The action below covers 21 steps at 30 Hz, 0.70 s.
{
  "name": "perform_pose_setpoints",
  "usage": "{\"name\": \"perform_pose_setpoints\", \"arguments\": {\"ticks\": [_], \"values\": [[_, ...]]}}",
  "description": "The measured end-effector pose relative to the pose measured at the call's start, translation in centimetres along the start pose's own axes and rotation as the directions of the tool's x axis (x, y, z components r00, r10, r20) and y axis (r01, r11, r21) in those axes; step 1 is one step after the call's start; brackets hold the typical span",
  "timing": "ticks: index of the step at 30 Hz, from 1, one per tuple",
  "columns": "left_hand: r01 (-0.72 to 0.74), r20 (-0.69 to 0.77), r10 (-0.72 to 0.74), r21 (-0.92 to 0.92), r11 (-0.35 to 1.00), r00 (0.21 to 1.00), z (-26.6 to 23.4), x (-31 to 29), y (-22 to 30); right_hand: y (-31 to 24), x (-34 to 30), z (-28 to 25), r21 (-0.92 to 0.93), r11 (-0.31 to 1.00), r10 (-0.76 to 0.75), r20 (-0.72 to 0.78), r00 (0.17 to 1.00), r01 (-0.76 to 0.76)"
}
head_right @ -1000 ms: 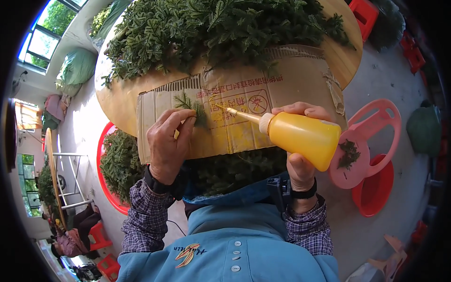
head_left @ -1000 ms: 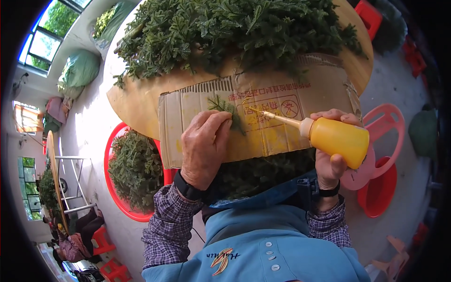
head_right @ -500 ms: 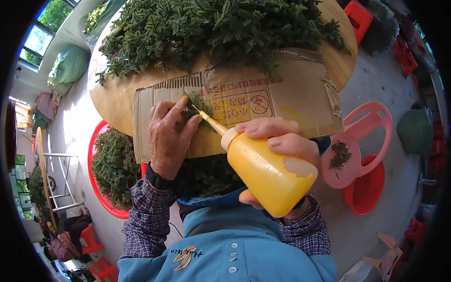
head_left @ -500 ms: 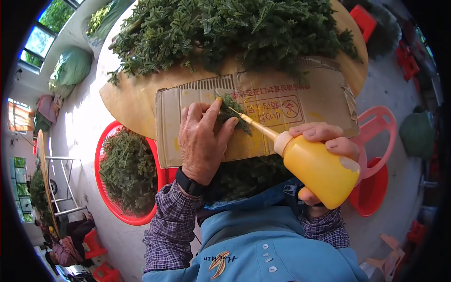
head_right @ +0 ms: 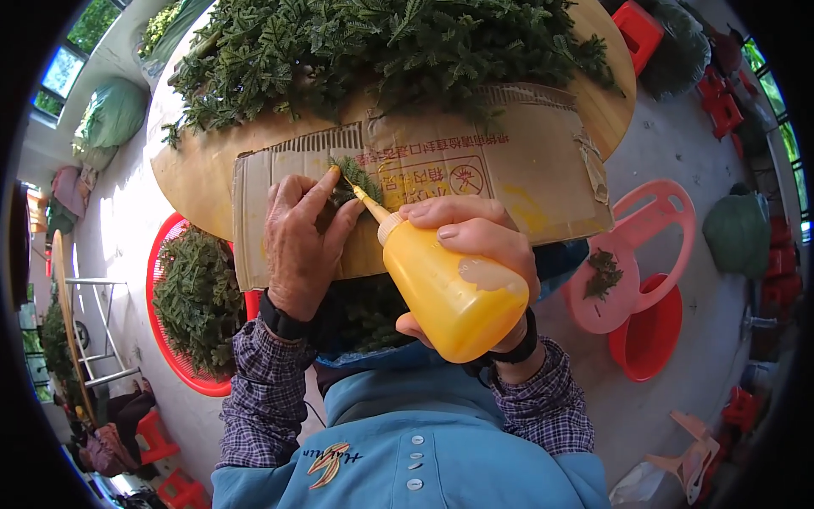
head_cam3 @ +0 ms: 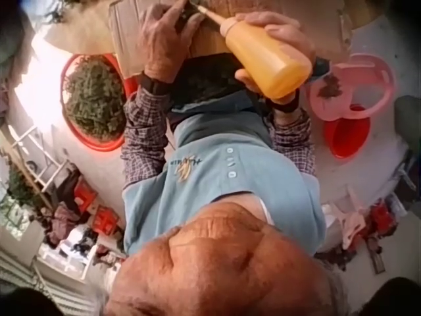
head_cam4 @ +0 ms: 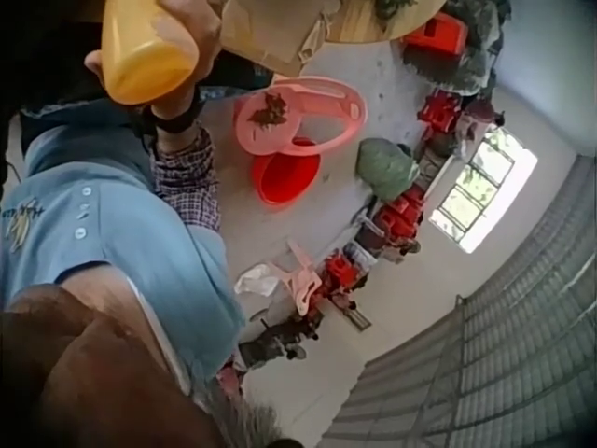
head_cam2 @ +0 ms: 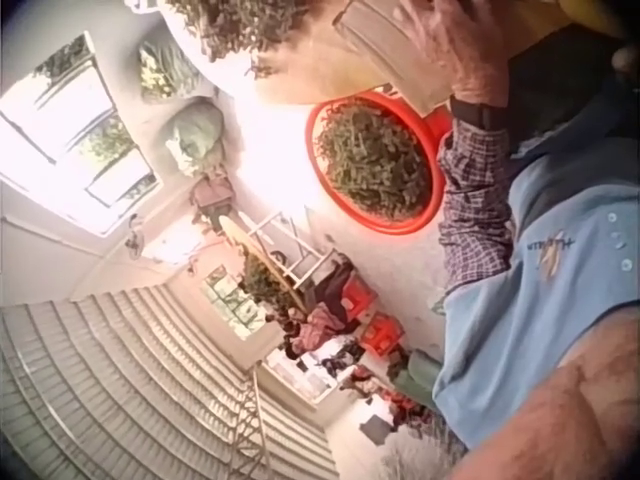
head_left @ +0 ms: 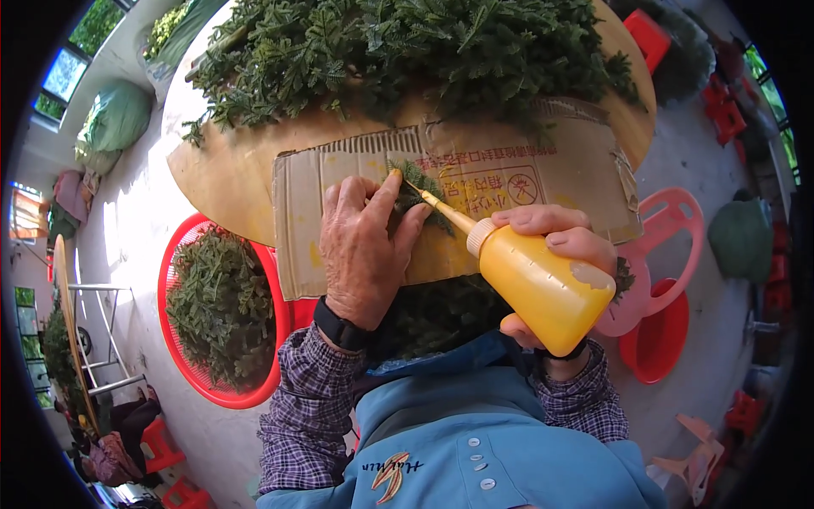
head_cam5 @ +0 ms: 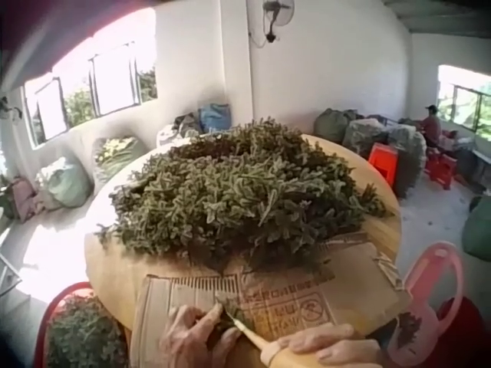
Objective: The person applies glue to small evergreen branches using a squeeze bottle and presses them onto a cardboard sheet. After repeating this several times, the person reaches into a bag to retrieve more branches and continues the process.
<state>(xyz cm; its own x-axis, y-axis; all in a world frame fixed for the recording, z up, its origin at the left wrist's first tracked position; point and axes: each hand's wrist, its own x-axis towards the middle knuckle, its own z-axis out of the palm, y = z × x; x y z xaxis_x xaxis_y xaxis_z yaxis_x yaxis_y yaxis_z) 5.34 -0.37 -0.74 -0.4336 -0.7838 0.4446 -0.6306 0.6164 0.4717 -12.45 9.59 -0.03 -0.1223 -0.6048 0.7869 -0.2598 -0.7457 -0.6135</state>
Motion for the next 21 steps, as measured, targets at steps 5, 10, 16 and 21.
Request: {"name": "perform_pose_setpoints", "arguments": {"ticks": [5, 10, 16, 21], "values": [[0.009, 0.03, -0.008, -0.016, 1.0, 1.0, -0.1, 0.1, 0.2, -0.1, -0.2, -0.2, 0.004, 1.0, 0.009, -0.005, 1.0, -0.009], [-0.013, 0.039, 0.013, -0.004, 1.0, 0.999, -0.4, 0.0, 0.3, -1.1, -0.4, -0.8, -0.038, 0.996, 0.083, 0.04, 0.996, -0.081], [-0.018, 0.022, 0.018, 0.01, 1.0, 1.0, -0.3, -0.1, 0.2, -1.7, -0.8, -1.1, -0.007, 0.997, 0.076, 0.008, 0.997, -0.076], [-0.027, 0.012, 0.027, 0.024, 0.999, 1.0, -0.1, -0.2, 0.2, -2.7, -1.5, -1.6, -0.002, 0.994, 0.106, -0.021, 0.994, -0.106]]}}
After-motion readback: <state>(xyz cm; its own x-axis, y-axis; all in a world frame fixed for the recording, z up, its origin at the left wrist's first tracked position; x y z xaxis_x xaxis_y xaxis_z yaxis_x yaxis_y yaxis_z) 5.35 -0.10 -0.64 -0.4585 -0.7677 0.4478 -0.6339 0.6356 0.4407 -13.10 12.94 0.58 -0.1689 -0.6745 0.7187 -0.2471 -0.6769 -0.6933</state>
